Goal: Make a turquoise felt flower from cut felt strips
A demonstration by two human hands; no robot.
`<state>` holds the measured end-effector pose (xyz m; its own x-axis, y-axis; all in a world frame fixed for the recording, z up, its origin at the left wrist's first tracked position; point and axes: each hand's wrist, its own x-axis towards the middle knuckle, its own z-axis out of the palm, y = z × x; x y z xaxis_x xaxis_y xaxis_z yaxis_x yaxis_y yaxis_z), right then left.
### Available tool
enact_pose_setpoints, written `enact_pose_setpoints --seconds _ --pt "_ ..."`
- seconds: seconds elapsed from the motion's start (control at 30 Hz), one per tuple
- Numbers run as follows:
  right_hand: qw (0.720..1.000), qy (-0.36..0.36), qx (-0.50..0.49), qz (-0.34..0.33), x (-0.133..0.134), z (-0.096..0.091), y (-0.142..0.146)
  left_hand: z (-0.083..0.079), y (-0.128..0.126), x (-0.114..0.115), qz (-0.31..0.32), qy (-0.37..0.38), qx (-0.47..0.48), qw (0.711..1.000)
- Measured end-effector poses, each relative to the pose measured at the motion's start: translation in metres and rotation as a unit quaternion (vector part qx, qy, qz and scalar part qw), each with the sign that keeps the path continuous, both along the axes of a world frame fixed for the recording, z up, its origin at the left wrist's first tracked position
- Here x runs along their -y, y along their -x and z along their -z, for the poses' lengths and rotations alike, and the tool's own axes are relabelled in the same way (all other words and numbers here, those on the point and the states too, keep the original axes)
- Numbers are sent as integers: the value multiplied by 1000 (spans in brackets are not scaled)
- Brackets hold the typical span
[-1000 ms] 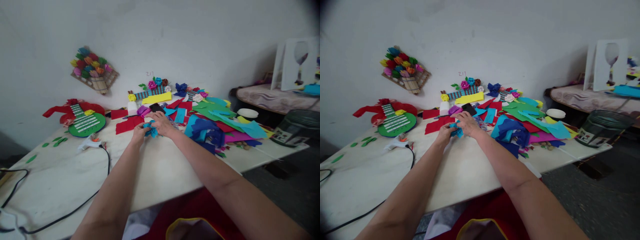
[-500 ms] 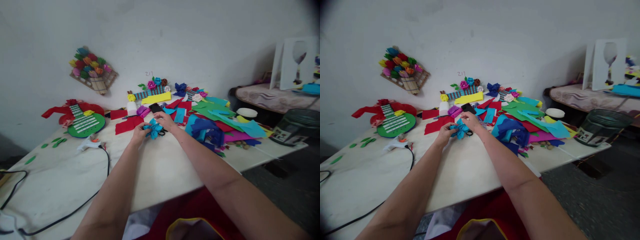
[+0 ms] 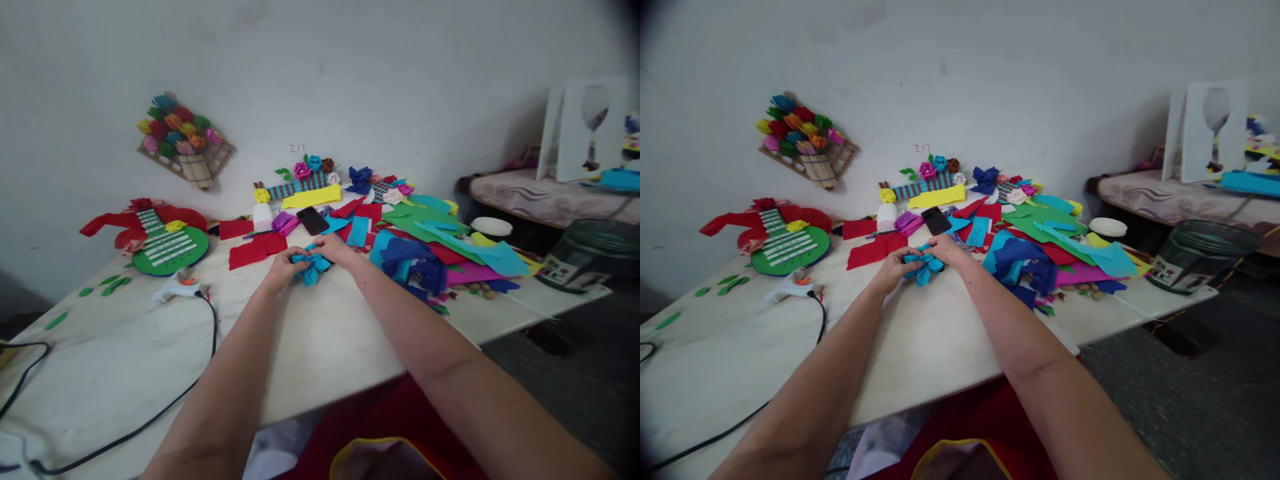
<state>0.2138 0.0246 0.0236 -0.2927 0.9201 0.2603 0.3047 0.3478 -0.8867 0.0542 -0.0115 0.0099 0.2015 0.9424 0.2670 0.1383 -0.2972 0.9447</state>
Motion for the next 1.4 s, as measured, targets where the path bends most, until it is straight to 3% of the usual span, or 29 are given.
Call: enact_pose_setpoints --seconds 0.13,0.3,0.47,0.97,1.2,1.4 --pt "1000 -12 9 -6 0 -1 1 1 0 -1 -7 -25 -24 999" --pt "999 34 -24 -22 4 -3 1 -1 -2 0 -8 -24 -39 999" --pt "999 36 -9 -21 6 -5 1 -3 -6 2 -9 -41 -38 998" --pt "999 39 18 -16 8 -8 -1 -3 -2 4 36 58 16 998" --pt "997 76 4 -19 12 -10 -3 -1 0 4 62 61 2 996" --pt "998 56 8 -9 11 -7 -1 -1 -1 5 52 83 44 994"
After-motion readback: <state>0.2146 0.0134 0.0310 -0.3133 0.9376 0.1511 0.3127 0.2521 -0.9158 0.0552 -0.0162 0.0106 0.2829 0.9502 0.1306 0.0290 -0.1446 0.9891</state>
